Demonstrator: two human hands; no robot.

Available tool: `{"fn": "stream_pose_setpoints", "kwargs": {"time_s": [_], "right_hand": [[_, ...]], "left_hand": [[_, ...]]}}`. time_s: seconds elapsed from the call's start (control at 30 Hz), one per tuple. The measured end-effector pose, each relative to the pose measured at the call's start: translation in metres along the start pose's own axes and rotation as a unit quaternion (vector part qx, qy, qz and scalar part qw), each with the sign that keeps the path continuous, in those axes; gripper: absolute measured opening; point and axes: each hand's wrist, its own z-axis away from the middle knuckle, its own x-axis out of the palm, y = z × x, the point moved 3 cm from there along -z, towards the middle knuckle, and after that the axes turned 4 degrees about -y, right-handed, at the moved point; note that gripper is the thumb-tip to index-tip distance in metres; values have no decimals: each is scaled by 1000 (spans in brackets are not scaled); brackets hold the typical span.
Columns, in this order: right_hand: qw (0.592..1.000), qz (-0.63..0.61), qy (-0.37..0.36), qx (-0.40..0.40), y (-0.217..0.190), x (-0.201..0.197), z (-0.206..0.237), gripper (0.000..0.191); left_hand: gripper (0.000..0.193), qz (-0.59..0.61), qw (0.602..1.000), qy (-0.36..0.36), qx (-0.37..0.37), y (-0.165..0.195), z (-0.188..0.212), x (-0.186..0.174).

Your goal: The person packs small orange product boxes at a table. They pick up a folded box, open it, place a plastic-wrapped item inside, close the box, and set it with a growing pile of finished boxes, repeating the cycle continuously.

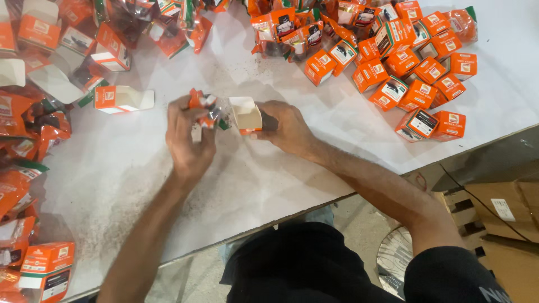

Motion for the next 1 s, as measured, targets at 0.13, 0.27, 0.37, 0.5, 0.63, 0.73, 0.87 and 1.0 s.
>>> {"fn": "stream_pose_setpoints", "kwargs": {"time_s": [0.13,0.27,0.37,0.5,0.63,0.73,0.87,1.0], "right_hand": [[1000,11,-11,-23,2,7,-1,52],[1000,-16,-11,-3,-4,8,1,53],[999,22,-1,-33,-3,9,1,57],[999,26,-19,-30,-3,8,3,56],[998,34,-8,-50,-19,-6,6,63],[997,42,-13,-58,-27,-5,7,63],[995,64,-8,-73,-11,3,8,63],[998,48,-23,-30,-3,7,9,74]], "left_hand": [[37,-19,979,-2,201,13,18,22],[47,-126,980,-101,117,6,15,32],[39,-158,980,-104,61,7,17,34],[17,-128,985,-118,-7,5,11,44],[9,-137,962,-210,-109,8,-9,48],[12,-100,982,-139,-82,19,-20,41],[48,134,922,-107,-348,-1,-5,50],[38,189,910,-135,-345,-24,-8,59]]}}
